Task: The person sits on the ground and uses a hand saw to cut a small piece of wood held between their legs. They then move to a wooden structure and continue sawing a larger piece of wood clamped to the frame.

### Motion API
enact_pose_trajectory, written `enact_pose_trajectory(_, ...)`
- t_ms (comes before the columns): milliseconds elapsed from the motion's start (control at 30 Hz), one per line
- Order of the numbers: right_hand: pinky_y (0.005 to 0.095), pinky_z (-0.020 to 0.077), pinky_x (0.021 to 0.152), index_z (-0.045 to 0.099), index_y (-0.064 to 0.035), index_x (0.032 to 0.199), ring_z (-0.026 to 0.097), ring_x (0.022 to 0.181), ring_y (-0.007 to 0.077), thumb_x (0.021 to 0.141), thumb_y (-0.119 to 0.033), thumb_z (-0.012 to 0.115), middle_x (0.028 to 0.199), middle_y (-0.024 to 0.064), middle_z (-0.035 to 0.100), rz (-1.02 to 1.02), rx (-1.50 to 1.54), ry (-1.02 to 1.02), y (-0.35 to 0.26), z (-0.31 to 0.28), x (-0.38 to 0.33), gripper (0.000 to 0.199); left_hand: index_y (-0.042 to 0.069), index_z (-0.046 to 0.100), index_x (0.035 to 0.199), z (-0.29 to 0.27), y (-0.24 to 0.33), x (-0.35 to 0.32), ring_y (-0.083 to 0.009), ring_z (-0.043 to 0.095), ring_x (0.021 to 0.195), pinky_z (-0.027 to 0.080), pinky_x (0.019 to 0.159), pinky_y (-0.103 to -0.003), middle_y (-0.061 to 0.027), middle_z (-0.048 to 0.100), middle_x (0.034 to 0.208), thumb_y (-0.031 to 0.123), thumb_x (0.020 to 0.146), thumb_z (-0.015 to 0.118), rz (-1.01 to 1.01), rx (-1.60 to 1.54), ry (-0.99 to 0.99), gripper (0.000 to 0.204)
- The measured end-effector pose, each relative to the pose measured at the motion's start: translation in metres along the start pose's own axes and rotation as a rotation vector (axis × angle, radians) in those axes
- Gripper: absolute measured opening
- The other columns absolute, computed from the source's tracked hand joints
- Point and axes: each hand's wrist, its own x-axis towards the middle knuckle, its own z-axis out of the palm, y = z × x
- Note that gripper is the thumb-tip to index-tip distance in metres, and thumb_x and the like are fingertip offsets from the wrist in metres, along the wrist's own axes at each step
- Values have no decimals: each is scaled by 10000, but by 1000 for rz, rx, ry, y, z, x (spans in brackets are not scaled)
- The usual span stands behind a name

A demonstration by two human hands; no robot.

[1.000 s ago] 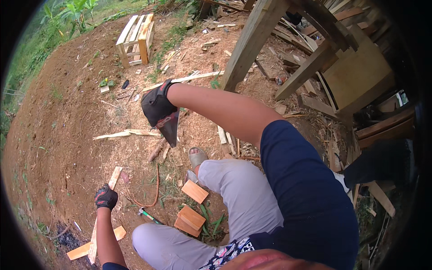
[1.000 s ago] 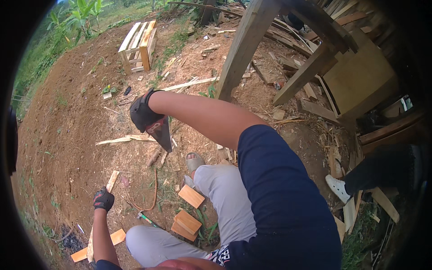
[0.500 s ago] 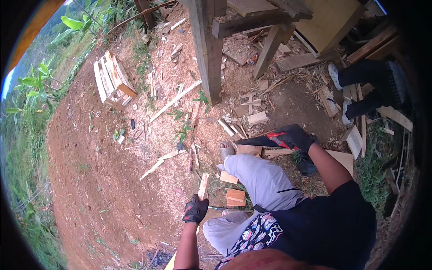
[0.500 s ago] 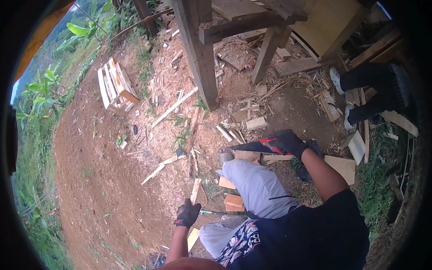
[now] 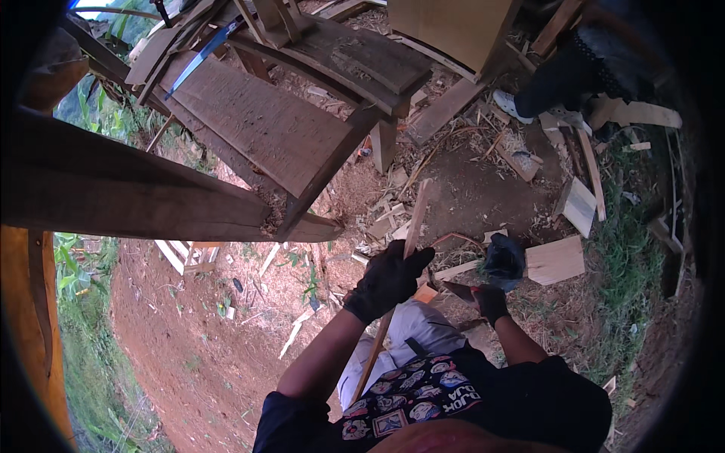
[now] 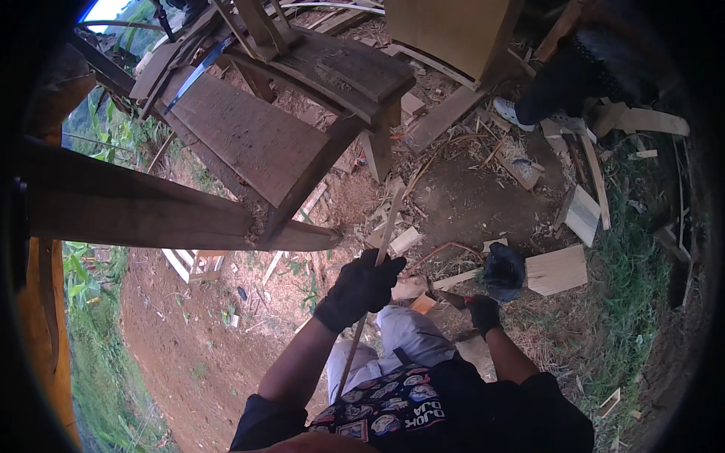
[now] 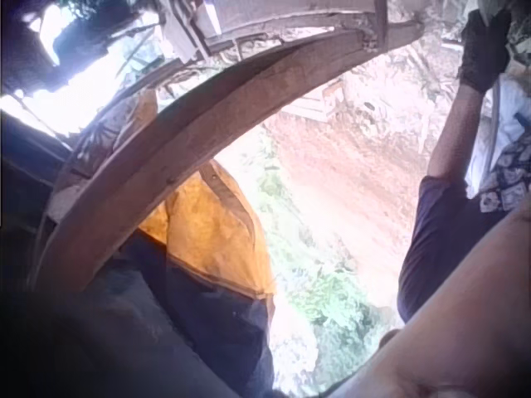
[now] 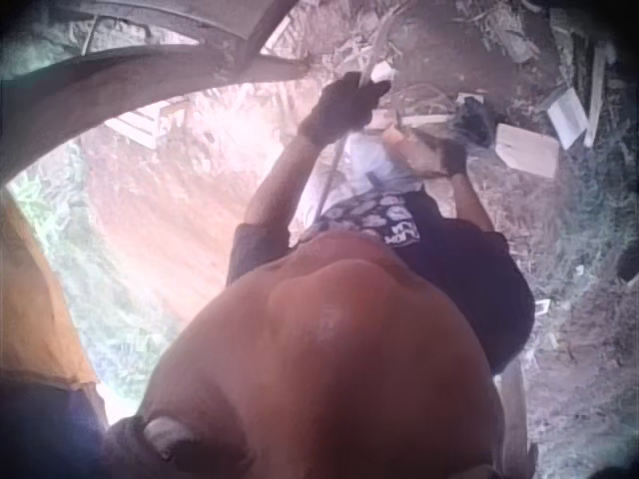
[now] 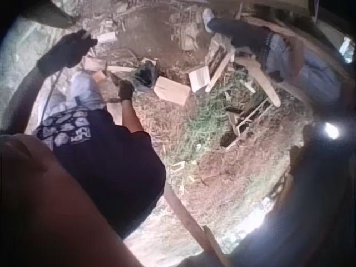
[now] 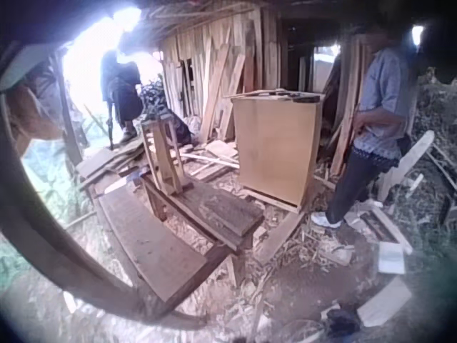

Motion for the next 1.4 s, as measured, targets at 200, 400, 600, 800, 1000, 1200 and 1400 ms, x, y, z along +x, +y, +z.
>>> enact_pose_trajectory(200,438,553,743,768,-52,946,726,770,273,934,-263,758,844,119,724,285,373,172,-68,-61,18,211,21,624,1278,8,237,62,-349,747,859,586,743,-478,-167,707,931,355,1024,748,1027,655,360,437)
enact_pose_trajectory(400,388,584,983,785,-39,1291,763,1099,239,989,-205,766,1215,137,807,418,522,456,-71,-135,46,345,28,626,1123,-47,308,168,-449,760,921,601,811,-548,-229,759,998,453,997,716,875,979,449,452)
enact_pose_trajectory(600,363,602,906,712,-3,1422,745,1065,192,994,-183,800,1259,114,786,421,691,641,-134,-251,90,473,-29,683,1304,-125,244,269,-437,651,1312,545,1100,-531,-297,686,1357,466,971,701,349,1118,453,596)
enact_pose_trajectory(800,337,597,786,672,13,1474,738,968,184,1046,-155,729,1249,140,774,573,766,558,-224,-366,128,464,1,664,1302,-108,221,299,-463,623,1294,510,1093,-572,-276,660,1367,530,949,742,618,1139,584,641)
enact_pose_trajectory(1000,269,429,544,637,-22,1528,541,628,77,1057,-75,654,1174,69,749,464,836,632,-292,-444,122,474,12,630,1407,-119,211,274,-453,560,1379,452,1165,-562,-276,596,1501,563,936,755,636,1062,698,735)
enact_pose_trajectory(1200,269,469,576,639,-17,1520,566,656,82,1037,-64,664,1300,81,752,386,864,606,-328,-498,160,486,-2,642,1381,-113,203,261,-454,533,1398,446,1156,-574,-285,608,1460,496,919,809,374,1051,850,700)
enact_pose_trajectory(1400,319,556,727,653,-24,1497,701,852,166,1018,-119,751,1196,133,770,103,880,432,-321,-534,230,498,38,643,1342,-101,184,268,-450,581,1281,463,1092,-577,-224,639,1370,410,897,819,575,1155,754,606)
